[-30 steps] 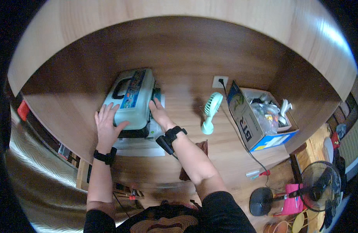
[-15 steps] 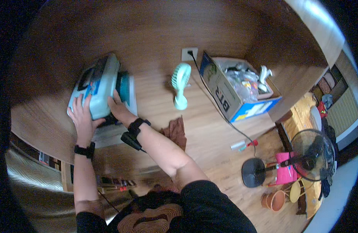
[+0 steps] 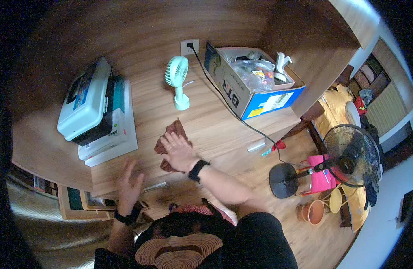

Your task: The person picks up a white board and sets it on a shelf, wipes the shelf surface with a cloth, and then takes a headset out of a box to untangle its cord.

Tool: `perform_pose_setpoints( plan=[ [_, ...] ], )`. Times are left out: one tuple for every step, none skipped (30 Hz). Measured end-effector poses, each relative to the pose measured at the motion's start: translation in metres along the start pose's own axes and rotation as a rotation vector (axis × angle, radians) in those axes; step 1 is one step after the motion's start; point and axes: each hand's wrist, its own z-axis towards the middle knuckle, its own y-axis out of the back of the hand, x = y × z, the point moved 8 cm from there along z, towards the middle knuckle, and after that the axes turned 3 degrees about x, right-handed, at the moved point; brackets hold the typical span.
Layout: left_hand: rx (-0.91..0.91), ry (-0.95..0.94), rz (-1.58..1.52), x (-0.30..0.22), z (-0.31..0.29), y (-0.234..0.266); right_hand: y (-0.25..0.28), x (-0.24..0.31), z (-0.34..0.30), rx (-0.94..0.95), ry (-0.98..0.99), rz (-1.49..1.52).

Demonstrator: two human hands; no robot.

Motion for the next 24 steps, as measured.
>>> perform_pose_setpoints(
  plan=[
    [0.05,0.023,0.016,0.002,-0.003,-0.012,0.002,-0.028,-0.002,-0.034,-0.001,-0.014],
    [0.055,0.023,0.011,0.0,-0.002,-0.017,0.013,-0.064,-0.006,-0.068,-0.001,-0.031],
    [0.045,0.027,-0.019,0.0,-0.006,-0.016,0.037,-0.092,-0.011,0.022,-0.129,-0.031],
    [0.036,0.017,-0.059,-0.003,-0.006,-0.019,0.05,-0.127,-0.028,-0.048,-0.241,-0.083],
    [0.04,0.016,-0.066,-0.003,-0.006,-0.021,0.061,-0.162,-0.046,-0.113,-0.355,-0.125],
    [0.004,0.017,-0.078,-0.004,-0.005,-0.02,0.058,-0.192,-0.062,-0.336,-0.439,-0.21],
    [-0.043,0.033,-0.077,0.0,-0.008,-0.015,0.054,-0.186,-0.06,-0.355,-0.434,-0.217],
    [-0.05,0.041,-0.07,0.008,-0.011,-0.017,0.048,-0.178,-0.056,-0.376,-0.428,-0.222],
    [-0.092,0.046,-0.029,0.023,-0.02,-0.014,0.047,-0.143,-0.042,-0.202,-0.395,-0.121],
    [-0.126,0.033,0.0,0.028,-0.022,-0.013,0.034,-0.12,-0.027,0.034,-0.277,-0.042],
    [-0.134,0.04,0.006,0.028,-0.02,-0.013,0.026,-0.084,-0.022,0.077,-0.209,0.011],
    [-0.113,0.013,-0.032,0.019,-0.015,-0.019,0.021,-0.049,-0.019,0.115,-0.132,-0.054],
    [-0.097,-0.015,-0.063,0.008,-0.011,-0.023,0.014,-0.023,-0.012,0.182,-0.045,0.035],
    [-0.109,-0.012,-0.052,0.004,-0.008,-0.024,0.008,0.002,-0.001,0.273,0.014,0.023],
    [-0.089,-0.01,-0.074,0.001,-0.006,-0.026,-0.002,0.024,0.01,0.323,0.077,-0.026],
    [-0.067,-0.009,-0.101,-0.005,-0.002,-0.03,0.0,0.041,0.018,0.355,0.125,0.055],
    [-0.076,-0.011,-0.17,-0.011,0.002,-0.027,0.0,0.047,0.031,0.385,0.138,0.024],
    [-0.087,-0.01,-0.164,-0.01,0.003,-0.025,0.001,0.047,0.044,0.414,0.147,-0.008],
    [-0.075,-0.036,-0.136,-0.012,0.005,-0.024,0.003,0.039,0.057,0.398,0.117,0.023],
    [-0.065,-0.062,-0.108,-0.012,0.006,-0.022,0.001,0.028,0.072,0.381,0.088,0.053],
    [-0.11,-0.062,-0.079,0.001,0.002,-0.021,0.002,0.023,0.087,0.332,0.063,0.049],
    [-0.129,-0.064,-0.075,0.013,0.0,-0.019,0.002,0.017,0.102,0.326,0.041,0.059],
    [-0.178,-0.07,-0.049,0.026,-0.003,-0.015,0.002,0.014,0.118,0.32,0.023,0.044],
    [-0.227,-0.084,-0.025,0.03,-0.002,-0.008,0.002,0.008,0.134,0.307,0.0,0.024]
  ],
)
